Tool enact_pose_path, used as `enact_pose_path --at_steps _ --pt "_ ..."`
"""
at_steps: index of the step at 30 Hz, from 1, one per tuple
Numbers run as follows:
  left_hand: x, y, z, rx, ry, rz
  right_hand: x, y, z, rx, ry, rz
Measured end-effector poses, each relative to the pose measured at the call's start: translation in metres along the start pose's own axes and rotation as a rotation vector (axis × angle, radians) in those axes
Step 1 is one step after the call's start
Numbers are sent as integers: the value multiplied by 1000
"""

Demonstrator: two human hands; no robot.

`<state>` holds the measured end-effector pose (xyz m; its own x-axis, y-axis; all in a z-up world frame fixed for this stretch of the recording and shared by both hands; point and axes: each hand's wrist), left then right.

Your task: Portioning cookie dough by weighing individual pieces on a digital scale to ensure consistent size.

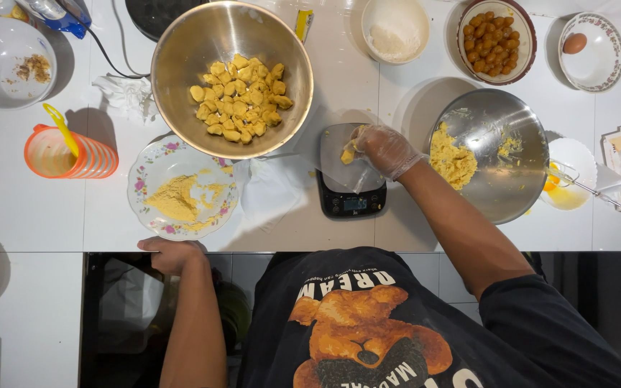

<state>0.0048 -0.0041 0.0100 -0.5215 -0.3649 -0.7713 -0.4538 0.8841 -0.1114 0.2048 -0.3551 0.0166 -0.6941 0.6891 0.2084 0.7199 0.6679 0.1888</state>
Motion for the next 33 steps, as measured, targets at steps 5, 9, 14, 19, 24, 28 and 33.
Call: enact_pose_path --at_steps 5,9,14,19,24,28,33 --pt "1 -1 3 -9 7 9 -63 -29 77 -21 -229 -103" --pt "3 2 4 9 30 -7 -79 -30 78 56 -162 -45" --pt "11 8 7 23 24 -10 -53 -24 31 103 -268 -30" --pt "3 3 1 31 22 -2 -84 -40 68 -10 -316 -94" --pt "17 13 8 18 22 11 -52 -30 9 -99 -230 -88" --pt "17 12 6 17 32 10 -36 -25 -41 -252 107 120" --pt "13 16 7 6 30 12 21 -34 -165 -571 479 556"
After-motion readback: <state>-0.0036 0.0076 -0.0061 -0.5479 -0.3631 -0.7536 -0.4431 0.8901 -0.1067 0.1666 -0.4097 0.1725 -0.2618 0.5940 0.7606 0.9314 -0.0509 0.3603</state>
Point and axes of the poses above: each hand's wrist, its own y-axis towards the middle knuckle, its own z-axis out of the palm, x = y × z, and after that the axes turned 9 degrees about -x, right-handed
